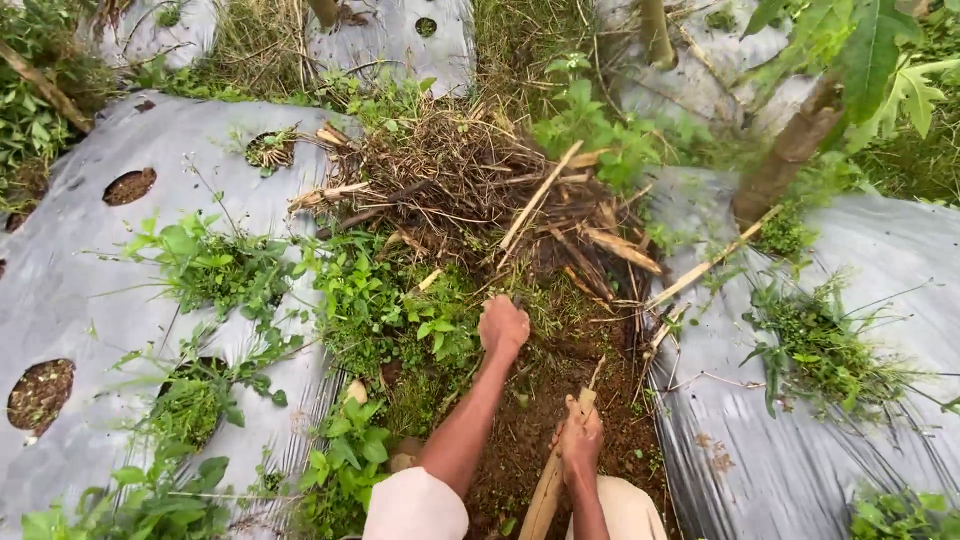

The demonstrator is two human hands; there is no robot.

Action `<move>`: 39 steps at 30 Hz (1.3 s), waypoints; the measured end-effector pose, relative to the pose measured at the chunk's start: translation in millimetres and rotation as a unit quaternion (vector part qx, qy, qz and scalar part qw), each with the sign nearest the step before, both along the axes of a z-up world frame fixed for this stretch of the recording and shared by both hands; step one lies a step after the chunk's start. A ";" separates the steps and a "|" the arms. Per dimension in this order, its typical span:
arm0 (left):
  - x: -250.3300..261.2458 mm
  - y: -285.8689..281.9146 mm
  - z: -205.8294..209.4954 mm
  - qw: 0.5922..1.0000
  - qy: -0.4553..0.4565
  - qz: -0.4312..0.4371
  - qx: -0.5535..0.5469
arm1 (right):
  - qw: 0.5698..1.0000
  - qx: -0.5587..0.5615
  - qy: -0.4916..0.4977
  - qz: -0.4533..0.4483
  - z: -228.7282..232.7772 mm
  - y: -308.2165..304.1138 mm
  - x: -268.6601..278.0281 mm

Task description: Clearing weeds and plant debris from a garden bed using a hand tool and manual pulling.

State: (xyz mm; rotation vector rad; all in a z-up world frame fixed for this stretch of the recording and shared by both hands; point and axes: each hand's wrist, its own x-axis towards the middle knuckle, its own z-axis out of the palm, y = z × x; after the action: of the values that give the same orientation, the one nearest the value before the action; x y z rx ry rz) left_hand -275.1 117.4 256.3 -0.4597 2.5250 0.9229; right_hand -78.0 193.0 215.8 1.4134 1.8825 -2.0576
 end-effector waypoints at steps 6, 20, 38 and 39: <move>-59.1 2.9 -84.4 0.996 0.083 -0.029 0.028 | 0.997 0.054 -0.048 -0.018 -54.4 9.6 -30.5; -116.8 37.2 -172.4 0.993 0.101 -0.056 -0.005 | 0.996 0.070 -0.014 -0.046 -68.7 0.9 -45.8; -120.2 46.5 -200.7 0.977 0.125 -0.112 -0.131 | 0.994 -0.065 -0.052 -0.074 -95.7 -29.2 -20.4; -116.1 47.6 -191.6 0.975 0.156 -0.113 -0.109 | 0.997 -0.051 -0.031 -0.056 -98.5 -26.0 -14.6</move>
State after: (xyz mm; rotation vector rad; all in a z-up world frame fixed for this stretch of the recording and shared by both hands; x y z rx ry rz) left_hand -391.3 164.9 64.7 -0.0890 2.9042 0.6793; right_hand -92.7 167.1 117.3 1.5731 1.6869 -2.0975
